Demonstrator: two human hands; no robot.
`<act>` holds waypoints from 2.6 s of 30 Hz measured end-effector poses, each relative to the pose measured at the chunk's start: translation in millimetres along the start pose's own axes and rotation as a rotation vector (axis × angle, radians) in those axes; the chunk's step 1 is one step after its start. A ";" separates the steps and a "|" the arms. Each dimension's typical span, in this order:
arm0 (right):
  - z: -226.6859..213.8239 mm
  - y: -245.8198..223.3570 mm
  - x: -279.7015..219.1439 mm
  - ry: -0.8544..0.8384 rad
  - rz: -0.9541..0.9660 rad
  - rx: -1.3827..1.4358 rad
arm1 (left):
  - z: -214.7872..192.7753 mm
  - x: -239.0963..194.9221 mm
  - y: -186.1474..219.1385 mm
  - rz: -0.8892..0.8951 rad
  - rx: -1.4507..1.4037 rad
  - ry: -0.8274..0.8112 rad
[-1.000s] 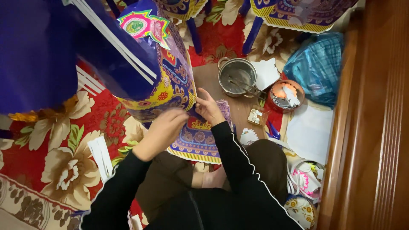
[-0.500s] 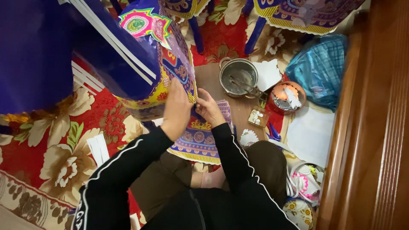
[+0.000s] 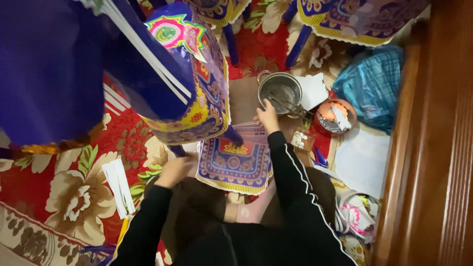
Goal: Decorating paper-mâché horses with patterned paper and glue.
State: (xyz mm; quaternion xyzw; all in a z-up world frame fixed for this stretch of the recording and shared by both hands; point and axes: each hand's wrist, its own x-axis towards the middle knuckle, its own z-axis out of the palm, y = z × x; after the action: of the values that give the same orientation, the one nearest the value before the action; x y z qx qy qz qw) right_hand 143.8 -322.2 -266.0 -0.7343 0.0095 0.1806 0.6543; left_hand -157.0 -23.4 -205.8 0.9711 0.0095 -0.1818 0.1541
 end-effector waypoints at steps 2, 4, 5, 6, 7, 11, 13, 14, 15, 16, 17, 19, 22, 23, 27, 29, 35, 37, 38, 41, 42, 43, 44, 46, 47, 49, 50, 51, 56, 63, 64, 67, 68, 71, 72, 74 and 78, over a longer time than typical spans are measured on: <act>-0.6 10.1 18.1 -0.056 0.095 -0.127 | -0.8 -15.4 -32.1 -0.198 -0.027 0.162; 2.1 3.1 18.8 -0.035 0.089 -0.142 | -16.2 -18.4 -30.5 -0.294 -0.078 0.251; 3.2 0.1 19.0 -0.011 0.090 -0.156 | -23.8 -19.6 -29.7 -0.387 -0.131 0.334; 4.4 -3.1 17.6 -0.012 0.085 -0.155 | -24.2 -15.7 -31.5 -0.388 -0.129 0.339; 3.7 -6.1 15.6 0.001 0.086 -0.213 | -23.8 -11.2 -32.1 -0.372 -0.193 0.405; 8.9 -30.8 5.6 -0.024 -0.040 -0.259 | -24.3 9.0 -26.2 -0.228 -0.428 0.602; 26.9 -94.9 -27.0 -0.064 -0.277 -0.226 | -20.3 16.6 -27.8 -0.217 -0.499 0.643; 35.5 -126.1 -44.2 -0.109 -0.507 -0.193 | -17.7 20.2 -28.0 -0.211 -0.571 0.676; 42.5 -151.8 -57.9 -0.104 -0.511 -0.194 | -15.0 21.8 -29.5 -0.205 -0.571 0.678; 49.3 -177.2 -71.3 -0.126 -0.686 -0.220 | -12.0 23.7 -30.8 -0.241 -0.556 0.697; 56.9 -202.0 -86.0 -0.147 -0.858 -0.245 | -9.1 23.7 -32.3 -0.278 -0.540 0.713; 76.9 -206.3 -69.0 -0.150 -0.876 -0.247 | -2.1 25.8 -39.7 -0.294 -0.511 0.713; 100.0 -204.4 -47.6 -0.177 -0.908 -0.211 | -0.1 23.1 -42.3 -0.312 -0.486 0.704; 106.3 -203.9 -39.9 -0.201 -0.926 -0.175 | -2.2 22.8 -41.9 -0.315 -0.493 0.699; 110.3 -205.8 -57.7 -0.337 -0.801 0.157 | -7.2 22.7 -39.2 -0.311 -0.488 0.684; 97.8 -211.5 -70.5 -0.182 -0.684 0.048 | -8.0 21.5 -38.0 -0.299 -0.469 0.701; 105.7 -221.8 -61.9 -0.077 -0.901 -0.067 | -6.4 23.9 -38.9 -0.354 -0.427 0.667; 111.3 -216.7 -63.1 -0.136 -0.878 -0.002 | -6.6 23.7 -38.5 -0.351 -0.436 0.662; 114.0 -214.4 -63.3 -0.197 -0.856 0.059 | -6.9 24.1 -38.4 -0.350 -0.449 0.659; 109.6 -200.2 -63.0 -0.061 -0.692 0.108 | -10.5 21.0 -34.1 -0.317 -0.483 0.671; 105.7 -203.1 -64.9 -0.059 -0.691 0.109 | -11.7 21.2 -33.5 -0.316 -0.481 0.669; 101.7 -205.9 -67.1 -0.051 -0.687 0.113 | -12.7 21.0 -32.7 -0.306 -0.489 0.678; 97.6 -208.6 -69.4 -0.043 -0.684 0.118 | -13.7 20.7 -31.9 -0.297 -0.497 0.686; 97.0 -225.2 -75.1 -0.060 -0.757 0.111 | -11.1 20.7 -33.3 -0.297 -0.492 0.678; 97.3 -234.6 -77.1 -0.083 -0.835 0.103 | -10.5 21.3 -34.3 -0.298 -0.487 0.677; 103.2 -225.0 -70.5 -0.152 -0.857 0.076 | -4.2 26.6 -38.5 -0.312 -0.466 0.669; 107.6 -219.4 -68.3 -0.222 -0.878 0.049 | -0.2 27.2 -41.4 -0.327 -0.446 0.662; 103.6 -215.8 -70.0 -0.226 -0.872 0.050 | -0.9 27.1 -42.5 -0.332 -0.447 0.658; 67.0 -182.6 -99.1 -0.046 -0.679 -0.012 | -17.7 16.6 -34.7 -0.240 -0.512 0.636; 67.8 -37.9 -141.7 -0.062 -0.589 -0.450 | -16.3 22.3 -62.3 -0.137 -0.670 0.549; 74.9 -40.8 -148.1 -0.120 -0.583 -0.436 | -11.1 25.7 -65.9 -0.183 -0.608 0.499; 81.8 -11.0 -137.9 -0.068 -0.549 -0.515 | 6.5 20.7 -59.2 -0.177 -0.550 0.490; 81.1 4.8 -128.3 0.055 -0.519 -0.595 | 11.6 17.8 -53.8 -0.119 -0.540 0.527; 51.7 -3.4 -129.7 0.033 -0.425 -0.629 | 18.3 6.2 -6.8 -0.179 -0.564 0.436; 44.7 -3.6 -130.6 0.028 -0.428 -0.638 | 19.1 -1.5 8.5 -0.182 -0.574 0.440; 31.0 -5.6 -131.4 0.060 -0.481 -0.763 | 19.8 -16.0 38.6 0.062 -0.715 0.726; 17.1 -19.2 -153.2 0.021 -0.623 -0.821 | 16.8 -15.9 47.6 0.027 -0.711 0.850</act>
State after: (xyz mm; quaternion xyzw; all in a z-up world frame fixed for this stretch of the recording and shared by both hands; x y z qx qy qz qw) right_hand 1.1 -337.0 -206.4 -0.9004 -0.2746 -0.0415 0.3348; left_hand -174.2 -73.2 -201.0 0.8473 0.1193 0.2424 0.4573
